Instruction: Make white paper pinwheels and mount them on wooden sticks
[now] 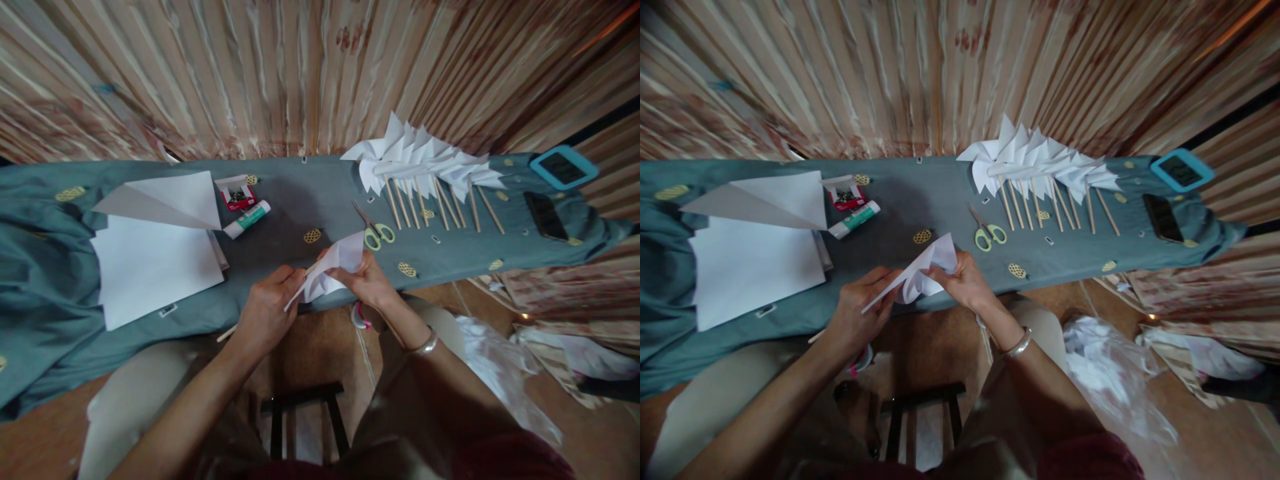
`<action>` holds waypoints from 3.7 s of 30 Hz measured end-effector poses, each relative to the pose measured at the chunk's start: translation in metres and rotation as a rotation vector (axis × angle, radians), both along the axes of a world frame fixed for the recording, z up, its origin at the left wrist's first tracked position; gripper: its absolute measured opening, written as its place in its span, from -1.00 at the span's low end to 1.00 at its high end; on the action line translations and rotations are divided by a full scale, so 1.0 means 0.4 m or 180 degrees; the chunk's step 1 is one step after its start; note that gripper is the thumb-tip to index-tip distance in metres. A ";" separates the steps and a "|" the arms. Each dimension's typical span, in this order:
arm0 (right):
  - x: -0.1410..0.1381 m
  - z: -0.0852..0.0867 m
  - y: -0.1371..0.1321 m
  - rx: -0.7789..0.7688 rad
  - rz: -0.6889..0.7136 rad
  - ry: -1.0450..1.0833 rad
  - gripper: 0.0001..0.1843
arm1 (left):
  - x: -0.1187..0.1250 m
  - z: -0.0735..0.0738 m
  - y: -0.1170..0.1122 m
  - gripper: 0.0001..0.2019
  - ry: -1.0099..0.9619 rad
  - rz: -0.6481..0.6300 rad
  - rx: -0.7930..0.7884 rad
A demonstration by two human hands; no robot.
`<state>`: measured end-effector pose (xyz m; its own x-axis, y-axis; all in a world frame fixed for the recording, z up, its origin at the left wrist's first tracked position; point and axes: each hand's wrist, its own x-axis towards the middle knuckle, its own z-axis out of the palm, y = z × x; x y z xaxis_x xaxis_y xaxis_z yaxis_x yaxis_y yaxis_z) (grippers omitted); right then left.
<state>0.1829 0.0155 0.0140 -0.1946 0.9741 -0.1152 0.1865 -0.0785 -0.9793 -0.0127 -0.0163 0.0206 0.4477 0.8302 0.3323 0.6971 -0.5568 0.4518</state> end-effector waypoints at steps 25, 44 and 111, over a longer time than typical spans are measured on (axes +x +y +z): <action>0.016 0.010 0.013 0.0317 0.0526 -0.0139 -0.68 | 0.011 0.024 0.027 -0.71 -0.1148 0.0023 -0.1402; 0.022 0.034 -0.034 0.1058 0.0651 -0.0777 -0.71 | 0.015 0.017 0.006 -0.67 -0.0505 0.0018 -0.0458; 0.003 -0.009 -0.016 0.0965 0.0527 -0.1215 -0.67 | 0.036 0.063 0.014 -0.81 0.1254 -0.0024 -0.0484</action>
